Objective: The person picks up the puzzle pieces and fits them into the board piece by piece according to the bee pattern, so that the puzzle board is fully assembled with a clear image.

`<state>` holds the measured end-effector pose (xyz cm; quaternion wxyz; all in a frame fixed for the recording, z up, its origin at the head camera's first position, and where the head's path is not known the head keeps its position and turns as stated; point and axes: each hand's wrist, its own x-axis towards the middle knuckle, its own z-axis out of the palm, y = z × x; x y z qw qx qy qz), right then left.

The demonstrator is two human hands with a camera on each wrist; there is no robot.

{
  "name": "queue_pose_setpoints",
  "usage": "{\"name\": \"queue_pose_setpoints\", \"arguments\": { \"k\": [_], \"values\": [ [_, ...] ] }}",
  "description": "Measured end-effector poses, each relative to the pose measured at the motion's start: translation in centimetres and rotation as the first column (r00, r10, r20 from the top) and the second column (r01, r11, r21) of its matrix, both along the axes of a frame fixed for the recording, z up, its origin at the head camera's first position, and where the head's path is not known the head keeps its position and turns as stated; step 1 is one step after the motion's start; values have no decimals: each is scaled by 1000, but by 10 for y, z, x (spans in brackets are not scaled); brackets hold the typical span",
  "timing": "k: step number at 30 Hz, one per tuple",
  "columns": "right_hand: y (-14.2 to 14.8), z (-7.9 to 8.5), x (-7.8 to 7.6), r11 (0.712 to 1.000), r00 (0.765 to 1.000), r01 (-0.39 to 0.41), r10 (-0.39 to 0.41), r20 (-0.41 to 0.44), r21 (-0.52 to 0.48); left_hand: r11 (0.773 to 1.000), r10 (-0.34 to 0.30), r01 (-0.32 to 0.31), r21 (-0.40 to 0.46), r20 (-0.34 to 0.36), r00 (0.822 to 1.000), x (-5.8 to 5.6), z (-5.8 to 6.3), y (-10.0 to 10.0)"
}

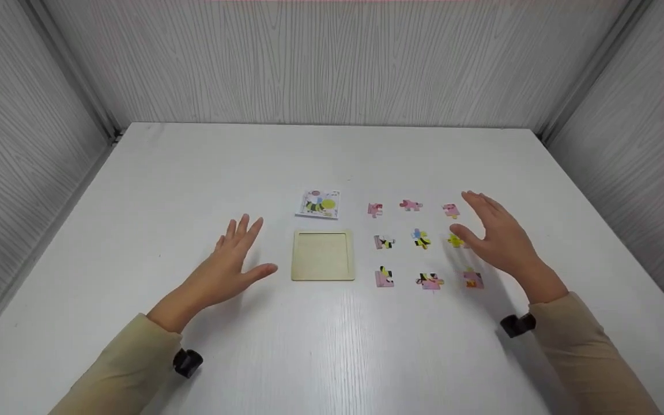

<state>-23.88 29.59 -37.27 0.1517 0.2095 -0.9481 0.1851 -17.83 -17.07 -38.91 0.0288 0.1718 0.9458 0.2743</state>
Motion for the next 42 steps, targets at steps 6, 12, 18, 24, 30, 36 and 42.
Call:
{"name": "queue_pose_setpoints", "arguments": {
  "k": [6, 12, 18, 24, 30, 36, 42],
  "values": [
    [-14, 2, -8, 999, 992, -33, 32, 126, 4, 999, -19, 15, 47, 95, 995, -6, -7, 13],
    [-29, 1, -17, 997, 984, -69, 71, 163, -18, 999, -51, 48, 23, 123, 991, -13, -14, 23],
    [-47, -1, -27, 997, 974, -78, 73, 214, 13, 993, -89, 99, -61, 149, 985, -19, -20, 31],
    [-61, -2, -37, 994, 962, -102, 91, 258, 30, 981, -115, 140, -136, 178, 977, -21, -25, 39],
    [-74, -4, -50, 990, 951, -120, 94, 296, 71, 972, -92, 130, -197, 191, 977, -22, -28, 45],
    [-84, -7, -64, 987, 927, -140, 101, 361, 84, 966, -48, 104, -235, 235, 971, -25, -30, 49],
    [-91, -14, -76, 987, 908, -135, 90, 408, 83, 971, -8, 68, -228, 257, 966, -26, -31, 51]
  ]
}}
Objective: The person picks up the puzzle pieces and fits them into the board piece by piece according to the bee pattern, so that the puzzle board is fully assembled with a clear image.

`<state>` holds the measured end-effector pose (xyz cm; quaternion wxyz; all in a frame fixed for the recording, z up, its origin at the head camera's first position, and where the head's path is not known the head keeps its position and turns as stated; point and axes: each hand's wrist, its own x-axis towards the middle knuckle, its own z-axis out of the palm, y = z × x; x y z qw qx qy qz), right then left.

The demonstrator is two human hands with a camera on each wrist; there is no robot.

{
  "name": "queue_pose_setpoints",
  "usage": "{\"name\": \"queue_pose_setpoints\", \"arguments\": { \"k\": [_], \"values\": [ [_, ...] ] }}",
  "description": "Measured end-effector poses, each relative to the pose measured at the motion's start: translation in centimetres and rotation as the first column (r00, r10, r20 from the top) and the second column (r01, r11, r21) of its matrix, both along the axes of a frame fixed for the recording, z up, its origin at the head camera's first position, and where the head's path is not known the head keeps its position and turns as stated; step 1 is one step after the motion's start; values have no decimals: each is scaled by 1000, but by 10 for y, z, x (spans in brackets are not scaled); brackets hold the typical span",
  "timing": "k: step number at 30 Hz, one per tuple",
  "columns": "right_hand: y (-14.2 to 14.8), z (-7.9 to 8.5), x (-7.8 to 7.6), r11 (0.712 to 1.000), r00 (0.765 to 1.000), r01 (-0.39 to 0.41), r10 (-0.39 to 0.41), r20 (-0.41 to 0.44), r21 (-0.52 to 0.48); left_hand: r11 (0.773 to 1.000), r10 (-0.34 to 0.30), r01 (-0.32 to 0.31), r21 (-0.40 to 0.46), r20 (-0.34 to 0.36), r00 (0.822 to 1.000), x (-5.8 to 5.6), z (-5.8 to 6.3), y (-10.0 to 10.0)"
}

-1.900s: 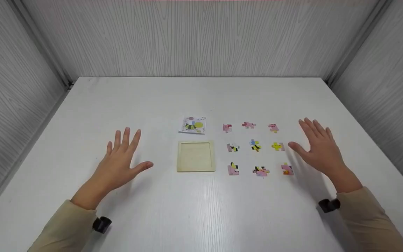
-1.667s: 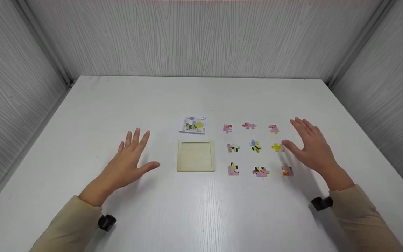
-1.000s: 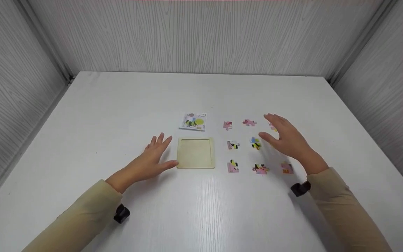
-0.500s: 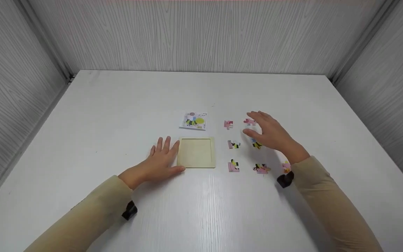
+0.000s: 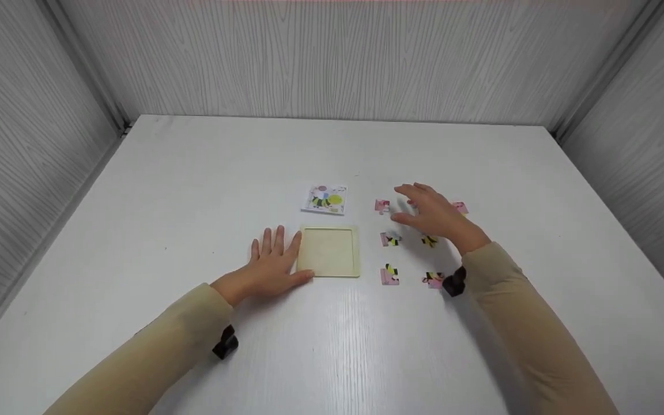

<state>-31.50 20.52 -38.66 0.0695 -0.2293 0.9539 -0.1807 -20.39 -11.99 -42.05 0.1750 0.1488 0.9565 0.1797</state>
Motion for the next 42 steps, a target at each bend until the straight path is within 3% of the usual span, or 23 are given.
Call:
{"name": "queue_pose_setpoints", "arguments": {
  "k": [12, 21, 32, 42],
  "values": [
    [-14, -6, -21, 999, 997, -8, 5, 79, 45, 999, 6, -6, -31, -9, 1000, 2, -2, 2],
    [-20, -14, -28, 993, 999, -20, 16, 40, 115, 997, 7, -7, -80, -4, 1000, 3, -5, 3],
    [-23, -15, -31, 995, 998, 25, -30, 54, 102, 994, -1, 1, -106, -2, 1000, 2, -6, 6],
    [-30, -18, -34, 993, 999, 16, -12, -35, 118, 996, -4, 5, -90, 12, 1000, 1, -5, 3]
  ]
}}
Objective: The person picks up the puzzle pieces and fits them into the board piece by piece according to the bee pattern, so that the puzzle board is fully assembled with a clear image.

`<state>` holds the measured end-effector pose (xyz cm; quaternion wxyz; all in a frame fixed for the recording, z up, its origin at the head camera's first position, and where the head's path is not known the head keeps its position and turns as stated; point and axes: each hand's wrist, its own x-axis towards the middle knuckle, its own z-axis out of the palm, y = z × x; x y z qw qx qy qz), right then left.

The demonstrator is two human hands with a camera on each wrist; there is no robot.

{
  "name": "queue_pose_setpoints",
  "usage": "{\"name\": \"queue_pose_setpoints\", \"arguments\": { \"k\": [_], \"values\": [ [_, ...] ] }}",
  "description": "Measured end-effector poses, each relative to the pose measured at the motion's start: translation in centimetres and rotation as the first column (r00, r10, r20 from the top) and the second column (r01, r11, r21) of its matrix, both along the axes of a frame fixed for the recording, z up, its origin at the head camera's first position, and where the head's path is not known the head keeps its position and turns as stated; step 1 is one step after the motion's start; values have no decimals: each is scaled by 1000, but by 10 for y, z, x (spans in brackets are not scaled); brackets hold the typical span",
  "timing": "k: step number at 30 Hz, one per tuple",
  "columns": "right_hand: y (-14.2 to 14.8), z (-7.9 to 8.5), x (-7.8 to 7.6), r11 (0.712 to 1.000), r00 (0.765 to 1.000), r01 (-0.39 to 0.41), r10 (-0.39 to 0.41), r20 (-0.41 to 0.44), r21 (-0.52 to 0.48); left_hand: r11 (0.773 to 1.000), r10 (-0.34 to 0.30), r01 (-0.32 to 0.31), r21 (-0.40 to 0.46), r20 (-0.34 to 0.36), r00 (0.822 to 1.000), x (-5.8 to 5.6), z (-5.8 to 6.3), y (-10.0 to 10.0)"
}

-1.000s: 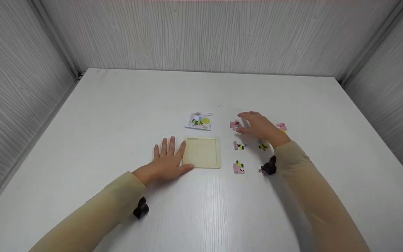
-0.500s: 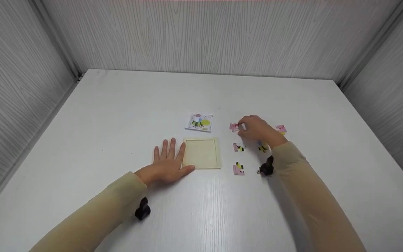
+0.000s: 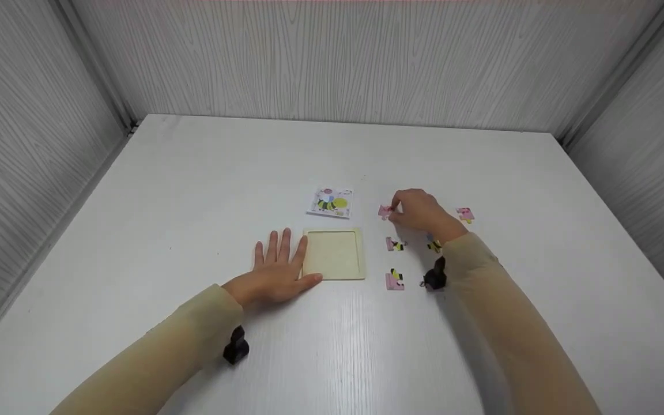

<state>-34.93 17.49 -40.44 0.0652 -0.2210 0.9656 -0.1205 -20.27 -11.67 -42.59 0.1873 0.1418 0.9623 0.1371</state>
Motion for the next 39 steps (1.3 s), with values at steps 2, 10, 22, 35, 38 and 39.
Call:
{"name": "queue_pose_setpoints", "arguments": {
  "k": [2, 10, 22, 35, 38, 39],
  "values": [
    [-1, 0, -1, 1000, 1000, -7, 7, -5, 3, 1000, 4, -4, 9, 6, 1000, 0, 1, -1],
    [-8, 6, 6, 998, 998, 8, -4, 64, -55, 999, -5, 4, 39, 7, 1000, -1, -1, -2],
    [-55, 13, 37, 979, 985, -128, 144, 92, -159, 999, 18, -18, 47, 8, 1000, 3, 1, -8],
    [-88, 0, 51, 962, 967, -193, 220, 128, -191, 997, 21, -22, 70, 22, 1000, -1, -5, -10],
    [-95, 2, 53, 956, 962, -226, 250, 112, -189, 996, 20, -22, 86, 22, 1000, -1, -5, -11],
    [-97, 2, 54, 954, 961, -235, 257, 105, -185, 996, 21, -23, 89, 22, 1000, -1, -4, -11]
  ]
}}
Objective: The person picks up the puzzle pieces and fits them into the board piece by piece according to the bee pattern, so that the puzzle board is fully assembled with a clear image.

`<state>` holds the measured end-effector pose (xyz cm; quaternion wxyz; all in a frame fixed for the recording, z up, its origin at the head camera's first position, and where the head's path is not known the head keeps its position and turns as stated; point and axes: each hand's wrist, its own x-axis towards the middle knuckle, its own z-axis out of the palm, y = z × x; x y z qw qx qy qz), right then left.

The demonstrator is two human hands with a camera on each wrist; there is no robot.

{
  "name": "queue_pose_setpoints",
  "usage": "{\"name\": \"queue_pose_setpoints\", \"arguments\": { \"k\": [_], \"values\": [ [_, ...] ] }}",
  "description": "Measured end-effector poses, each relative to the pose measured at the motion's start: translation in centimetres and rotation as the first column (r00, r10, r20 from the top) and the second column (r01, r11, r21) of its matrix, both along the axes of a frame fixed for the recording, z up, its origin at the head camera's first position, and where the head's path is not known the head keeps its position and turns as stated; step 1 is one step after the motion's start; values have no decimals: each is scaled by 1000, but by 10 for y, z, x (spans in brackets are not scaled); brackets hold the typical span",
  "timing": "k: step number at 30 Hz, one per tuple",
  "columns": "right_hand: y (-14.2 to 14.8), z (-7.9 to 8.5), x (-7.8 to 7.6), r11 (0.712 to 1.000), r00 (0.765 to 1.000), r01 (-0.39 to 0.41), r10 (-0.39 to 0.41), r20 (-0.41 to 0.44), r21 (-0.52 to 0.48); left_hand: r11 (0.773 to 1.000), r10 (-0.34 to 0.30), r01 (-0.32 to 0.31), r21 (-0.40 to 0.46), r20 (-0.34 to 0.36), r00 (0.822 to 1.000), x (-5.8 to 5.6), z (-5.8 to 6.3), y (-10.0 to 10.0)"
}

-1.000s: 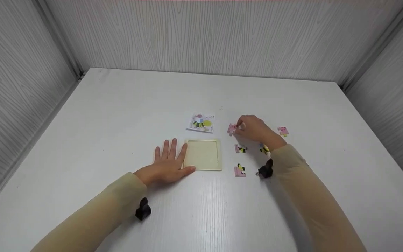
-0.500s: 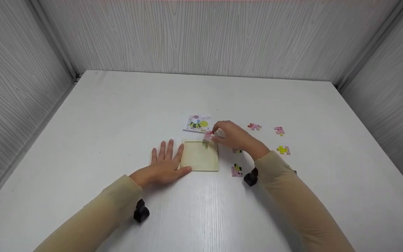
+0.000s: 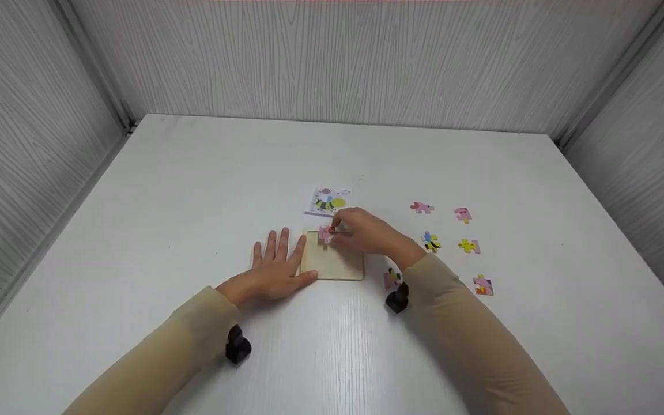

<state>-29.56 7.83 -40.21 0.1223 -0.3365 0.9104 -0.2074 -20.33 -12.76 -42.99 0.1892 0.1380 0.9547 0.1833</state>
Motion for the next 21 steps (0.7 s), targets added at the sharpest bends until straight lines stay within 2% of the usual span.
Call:
{"name": "queue_pose_setpoints", "arguments": {
  "k": [6, 17, 21],
  "values": [
    [-9, -1, 1, 999, 1000, -9, 10, -14, 36, 1000, -8, 9, 29, -16, 1000, 2, 5, 0],
    [-19, -4, 2, 997, 1000, 4, -4, -8, 78, 997, 14, -9, 79, -70, 997, 1, 2, -2],
    [-22, -4, 3, 995, 999, -3, 8, -44, 104, 996, 20, -12, 84, -86, 996, 2, 1, -2]
  ]
}}
